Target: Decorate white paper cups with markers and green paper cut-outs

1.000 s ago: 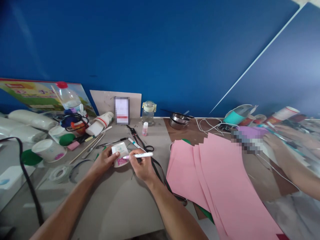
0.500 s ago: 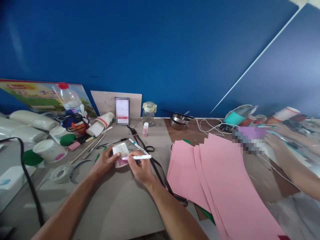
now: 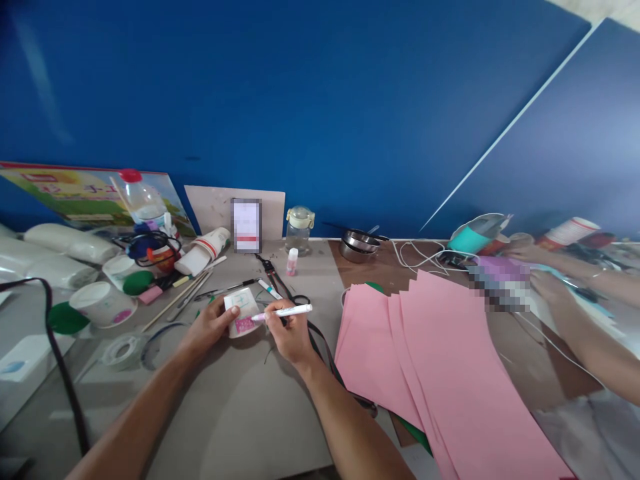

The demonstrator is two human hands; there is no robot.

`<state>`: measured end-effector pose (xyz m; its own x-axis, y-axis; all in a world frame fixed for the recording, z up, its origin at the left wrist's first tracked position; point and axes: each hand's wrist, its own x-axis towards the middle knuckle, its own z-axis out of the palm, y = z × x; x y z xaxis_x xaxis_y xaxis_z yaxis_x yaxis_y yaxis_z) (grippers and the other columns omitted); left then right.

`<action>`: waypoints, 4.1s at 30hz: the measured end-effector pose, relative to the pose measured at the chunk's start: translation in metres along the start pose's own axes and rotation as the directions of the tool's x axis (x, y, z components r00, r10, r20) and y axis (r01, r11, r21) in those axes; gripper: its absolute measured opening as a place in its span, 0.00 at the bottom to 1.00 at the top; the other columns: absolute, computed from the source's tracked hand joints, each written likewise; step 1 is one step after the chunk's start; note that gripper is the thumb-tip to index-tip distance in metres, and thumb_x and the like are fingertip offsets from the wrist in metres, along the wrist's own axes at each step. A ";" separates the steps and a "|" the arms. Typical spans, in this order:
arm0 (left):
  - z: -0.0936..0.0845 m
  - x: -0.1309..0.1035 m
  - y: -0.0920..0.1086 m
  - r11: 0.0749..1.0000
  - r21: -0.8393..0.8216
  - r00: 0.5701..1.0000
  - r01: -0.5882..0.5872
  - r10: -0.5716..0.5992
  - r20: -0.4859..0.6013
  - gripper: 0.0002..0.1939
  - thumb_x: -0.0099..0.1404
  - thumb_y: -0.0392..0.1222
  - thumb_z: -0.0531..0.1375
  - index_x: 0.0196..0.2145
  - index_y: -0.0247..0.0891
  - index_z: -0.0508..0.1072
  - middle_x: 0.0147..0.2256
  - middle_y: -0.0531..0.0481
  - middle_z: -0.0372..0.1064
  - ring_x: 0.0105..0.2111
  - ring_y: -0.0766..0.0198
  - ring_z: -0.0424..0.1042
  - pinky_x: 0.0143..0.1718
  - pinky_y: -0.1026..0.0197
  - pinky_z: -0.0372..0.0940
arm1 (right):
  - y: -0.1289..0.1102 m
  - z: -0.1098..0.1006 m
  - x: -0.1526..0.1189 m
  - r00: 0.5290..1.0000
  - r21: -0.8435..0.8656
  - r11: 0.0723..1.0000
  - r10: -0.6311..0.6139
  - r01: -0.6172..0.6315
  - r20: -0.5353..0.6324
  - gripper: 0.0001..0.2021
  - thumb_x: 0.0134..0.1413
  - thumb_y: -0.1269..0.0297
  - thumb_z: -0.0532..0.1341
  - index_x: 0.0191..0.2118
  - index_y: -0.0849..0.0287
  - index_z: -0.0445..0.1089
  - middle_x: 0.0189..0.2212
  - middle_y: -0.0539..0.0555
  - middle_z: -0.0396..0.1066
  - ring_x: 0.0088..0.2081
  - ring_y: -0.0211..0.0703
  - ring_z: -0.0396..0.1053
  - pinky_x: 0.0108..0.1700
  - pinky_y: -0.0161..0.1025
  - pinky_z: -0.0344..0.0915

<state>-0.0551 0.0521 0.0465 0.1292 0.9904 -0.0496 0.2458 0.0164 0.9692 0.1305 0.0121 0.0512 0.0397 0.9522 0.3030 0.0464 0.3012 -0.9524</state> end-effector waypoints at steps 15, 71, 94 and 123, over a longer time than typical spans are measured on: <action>-0.001 -0.004 0.010 0.994 -0.095 0.998 0.051 -0.049 0.026 0.22 0.51 0.58 0.62 0.31 0.35 0.69 0.23 0.53 0.65 0.22 0.65 0.62 0.22 0.63 0.57 | -0.001 -0.004 0.000 0.999 -0.003 1.000 0.005 -0.005 0.035 0.11 0.56 0.58 0.58 0.27 0.58 0.67 0.19 0.47 0.60 0.21 0.34 0.56 0.23 0.33 0.53; -0.001 -0.001 0.000 0.999 0.026 0.998 -0.027 0.025 0.049 0.26 0.53 0.60 0.60 0.35 0.32 0.71 0.28 0.47 0.68 0.26 0.61 0.66 0.24 0.62 0.59 | -0.004 -0.001 -0.004 0.991 -0.051 0.997 -0.050 0.057 0.128 0.08 0.57 0.62 0.57 0.30 0.58 0.69 0.22 0.48 0.63 0.26 0.37 0.61 0.28 0.35 0.58; 0.001 0.002 -0.012 0.985 0.126 0.993 -0.120 0.120 0.008 0.21 0.56 0.57 0.61 0.32 0.34 0.71 0.27 0.49 0.69 0.27 0.61 0.66 0.27 0.61 0.59 | -0.011 -0.005 -0.004 0.947 -0.222 0.933 -0.236 0.283 0.219 0.06 0.58 0.67 0.56 0.30 0.57 0.68 0.26 0.51 0.69 0.29 0.40 0.66 0.35 0.39 0.63; 0.001 0.003 -0.012 0.986 0.130 0.994 -0.105 0.102 0.032 0.22 0.56 0.58 0.61 0.33 0.33 0.71 0.28 0.47 0.69 0.28 0.60 0.65 0.28 0.61 0.59 | -0.015 -0.007 -0.004 0.932 -0.263 0.907 -0.265 0.329 0.249 0.06 0.56 0.68 0.56 0.29 0.56 0.67 0.24 0.50 0.67 0.28 0.40 0.65 0.34 0.40 0.61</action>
<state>-0.0568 0.0547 0.0345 0.1838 0.9821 0.0418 0.3541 -0.1058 0.9292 0.1368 0.0039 0.0644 -0.2237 0.8200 0.5269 0.3179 0.5724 -0.7558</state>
